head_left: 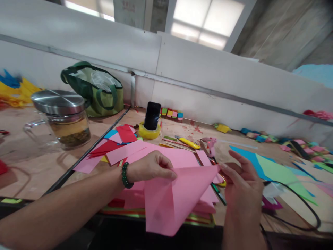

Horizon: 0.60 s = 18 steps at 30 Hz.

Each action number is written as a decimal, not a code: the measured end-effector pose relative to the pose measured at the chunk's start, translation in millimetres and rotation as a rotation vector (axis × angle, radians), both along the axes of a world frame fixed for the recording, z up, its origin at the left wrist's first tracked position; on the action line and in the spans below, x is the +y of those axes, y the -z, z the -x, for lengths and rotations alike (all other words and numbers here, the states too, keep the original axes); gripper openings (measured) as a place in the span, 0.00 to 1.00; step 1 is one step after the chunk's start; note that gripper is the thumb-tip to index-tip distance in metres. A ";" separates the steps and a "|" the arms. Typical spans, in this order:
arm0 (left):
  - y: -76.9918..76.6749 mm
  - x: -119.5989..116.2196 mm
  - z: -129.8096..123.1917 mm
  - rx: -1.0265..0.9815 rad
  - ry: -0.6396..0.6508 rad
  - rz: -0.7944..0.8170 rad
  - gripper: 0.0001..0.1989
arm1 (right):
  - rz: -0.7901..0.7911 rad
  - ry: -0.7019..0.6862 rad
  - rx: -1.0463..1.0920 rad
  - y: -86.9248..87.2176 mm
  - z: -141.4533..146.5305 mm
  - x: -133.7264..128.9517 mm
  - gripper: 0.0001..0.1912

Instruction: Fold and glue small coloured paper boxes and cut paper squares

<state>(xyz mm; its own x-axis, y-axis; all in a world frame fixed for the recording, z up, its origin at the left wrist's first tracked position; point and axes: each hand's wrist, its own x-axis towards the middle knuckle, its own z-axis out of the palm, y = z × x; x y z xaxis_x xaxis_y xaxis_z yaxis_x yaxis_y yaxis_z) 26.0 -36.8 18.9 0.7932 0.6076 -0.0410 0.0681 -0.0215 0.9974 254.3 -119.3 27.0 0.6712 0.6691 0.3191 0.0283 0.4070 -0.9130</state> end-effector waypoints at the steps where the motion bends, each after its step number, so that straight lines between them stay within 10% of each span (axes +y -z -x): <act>1: -0.1 0.0 0.0 0.005 0.001 -0.010 0.08 | -0.004 0.004 -0.013 1.2 -0.4 0.5 0.25; 5: 1.8 0.7 0.3 0.024 0.002 -0.052 0.09 | 0.097 -0.019 -0.221 2.4 -5.8 -1.1 0.23; 10: 5.5 1.7 1.5 0.087 0.039 -0.093 0.09 | 0.158 0.095 -0.995 -16.6 1.8 -11.3 0.18; 18: 1.2 4.6 1.7 0.193 0.261 -0.259 0.09 | 0.637 -0.802 -1.213 -41.2 35.8 -2.7 0.18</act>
<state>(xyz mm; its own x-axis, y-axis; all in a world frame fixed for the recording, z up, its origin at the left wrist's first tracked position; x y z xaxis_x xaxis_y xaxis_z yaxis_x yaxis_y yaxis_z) 24.3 -32.2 17.8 0.9148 0.3967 -0.0760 0.2120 -0.3115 0.9263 218.5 -122.0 68.2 -0.3406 0.9368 -0.0794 0.8112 0.2502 -0.5285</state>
